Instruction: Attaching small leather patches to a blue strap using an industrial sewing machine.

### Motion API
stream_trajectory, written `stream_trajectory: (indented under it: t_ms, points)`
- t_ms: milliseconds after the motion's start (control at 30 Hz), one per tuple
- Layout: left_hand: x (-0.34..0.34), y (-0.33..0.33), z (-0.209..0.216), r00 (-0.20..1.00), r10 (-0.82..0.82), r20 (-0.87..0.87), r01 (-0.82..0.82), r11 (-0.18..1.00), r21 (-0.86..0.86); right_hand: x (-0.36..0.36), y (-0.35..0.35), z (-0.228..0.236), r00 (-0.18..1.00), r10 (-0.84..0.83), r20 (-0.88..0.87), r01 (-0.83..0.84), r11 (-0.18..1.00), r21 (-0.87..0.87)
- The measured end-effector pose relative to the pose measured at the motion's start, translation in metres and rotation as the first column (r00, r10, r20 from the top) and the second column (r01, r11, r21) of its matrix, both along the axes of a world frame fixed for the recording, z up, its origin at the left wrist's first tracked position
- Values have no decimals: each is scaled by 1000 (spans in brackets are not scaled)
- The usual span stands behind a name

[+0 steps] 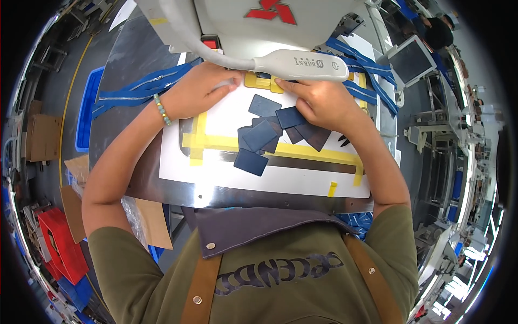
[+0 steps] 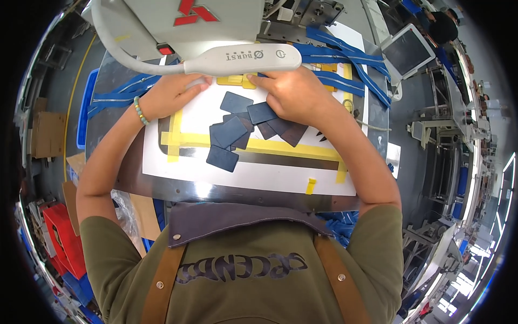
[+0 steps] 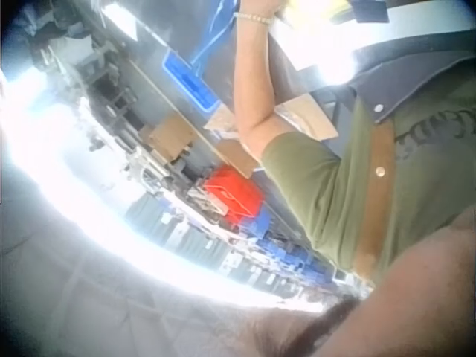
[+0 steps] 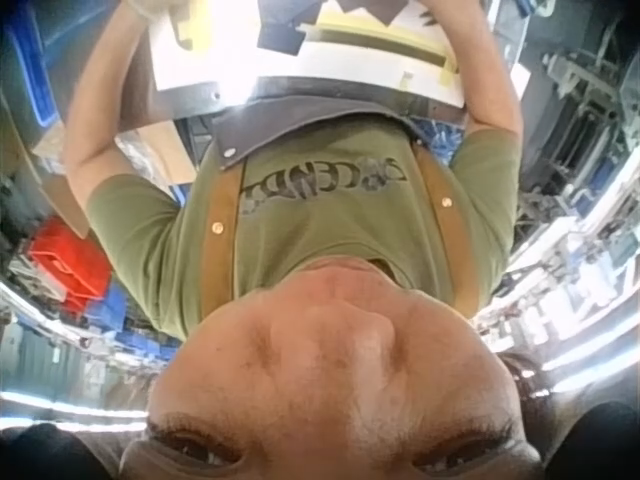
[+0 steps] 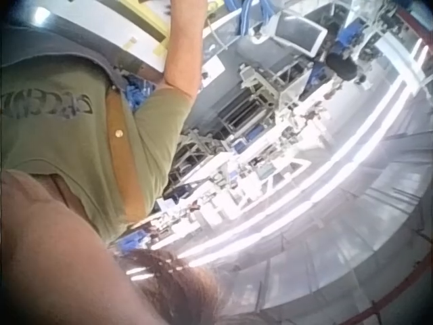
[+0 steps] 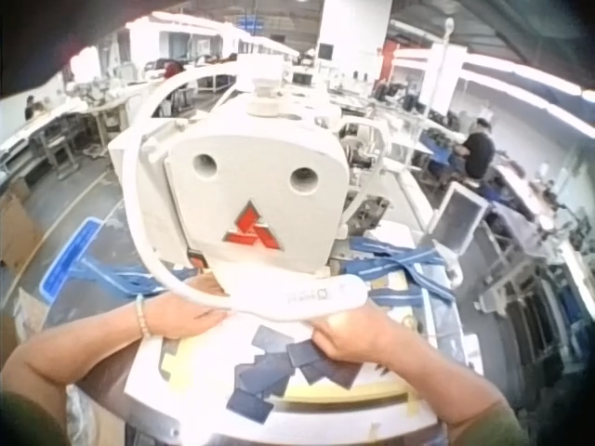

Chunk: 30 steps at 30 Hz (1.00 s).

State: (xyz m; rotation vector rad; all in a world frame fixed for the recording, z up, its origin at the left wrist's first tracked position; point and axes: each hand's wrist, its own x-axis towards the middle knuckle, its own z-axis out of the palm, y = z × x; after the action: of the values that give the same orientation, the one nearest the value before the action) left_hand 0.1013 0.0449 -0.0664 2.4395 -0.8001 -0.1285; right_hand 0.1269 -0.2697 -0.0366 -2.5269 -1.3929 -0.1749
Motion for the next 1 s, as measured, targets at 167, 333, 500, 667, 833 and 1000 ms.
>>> stream_trajectory:
  t_ms: [167, 333, 500, 667, 833, 1000]
  points:
    - [-5, 4, -11, 975, 104, 198, -98, 994, -42, 1, 0, -4, 999, 28, 47, -30, 998, 48]
    - [-2, -2, -9, 889, 31, 458, -143, 967, 213, 3, -2, -7, 997, -5, 77, -3, 995, 100]
    - [2, -2, -11, 847, -67, 527, -120, 942, 313, 7, -5, -16, 993, -94, 79, 91, 995, 41]
    - [-1, -13, 0, 821, -137, 554, -107, 917, 385, 12, 1, -13, 945, 77, 317, -82, 997, 1]
    - [-4, -9, -6, 693, -231, 683, -70, 921, 383, 10, 2, -22, 906, 92, 413, -110, 994, 19]
    - [1, -4, -7, 678, -229, 699, -30, 941, 337, 20, 6, -13, 904, 42, 426, -92, 991, 99]
